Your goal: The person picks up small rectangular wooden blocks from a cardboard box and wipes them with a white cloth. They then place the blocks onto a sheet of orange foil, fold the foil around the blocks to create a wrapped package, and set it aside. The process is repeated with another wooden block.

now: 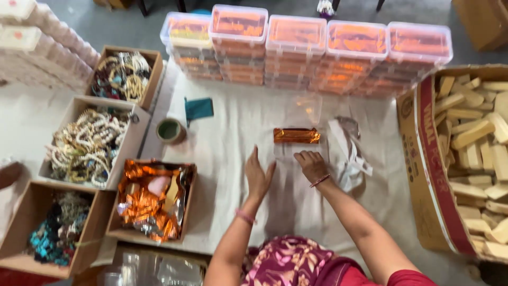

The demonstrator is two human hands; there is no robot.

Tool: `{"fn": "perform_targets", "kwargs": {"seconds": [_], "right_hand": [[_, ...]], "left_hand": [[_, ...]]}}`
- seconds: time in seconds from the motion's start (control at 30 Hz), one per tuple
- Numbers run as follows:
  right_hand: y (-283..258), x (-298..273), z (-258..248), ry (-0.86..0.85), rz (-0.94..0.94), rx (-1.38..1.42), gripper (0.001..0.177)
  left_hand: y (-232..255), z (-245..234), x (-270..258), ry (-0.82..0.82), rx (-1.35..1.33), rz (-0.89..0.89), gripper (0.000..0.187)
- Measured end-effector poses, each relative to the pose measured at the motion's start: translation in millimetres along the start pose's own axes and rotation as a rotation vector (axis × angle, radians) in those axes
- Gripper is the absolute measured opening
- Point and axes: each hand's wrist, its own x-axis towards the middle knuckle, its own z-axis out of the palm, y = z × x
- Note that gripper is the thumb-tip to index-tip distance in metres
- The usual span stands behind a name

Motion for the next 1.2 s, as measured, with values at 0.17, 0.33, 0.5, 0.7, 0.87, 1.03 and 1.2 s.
{"fn": "perform_targets", "kwargs": {"seconds": [0.17, 0.33, 0.5, 0.7, 0.87, 1.03, 1.2], "right_hand": [[35, 27, 39, -0.011, 0.068, -0.033, 0.026], [12, 14, 27, -0.082, 0.156, -0.04, 0.034], [-43, -60, -18, -0.016, 0.047, -0.067, 0.042], [16, -137, -80, 0.285, 0.286, -0.15, 0.027], [99, -147, -256, 0.375, 0.507, -0.332, 0.02], [222, -218, -261, -0.071, 1.04, -0.031, 0.028], [328, -301, -165, -0.371, 0.778, -0.358, 0.056]], "left_hand": [[-15, -23, -44, -0.037, 0.078, 0.071, 0.075], [-29, -43, -66, -0.146, 0.063, 0.067, 0.056], [-46, -52, -79, -0.153, -0.065, -0.074, 0.021], [-38, -64, -73, -0.125, -0.09, 0.051, 0.012], [-10, -59, -69, -0.131, -0.096, 0.036, 0.015], [39, -36, -74, -0.089, -0.162, 0.005, 0.015], [86, -5, -91, -0.11, -0.184, -0.009, 0.018]]}}
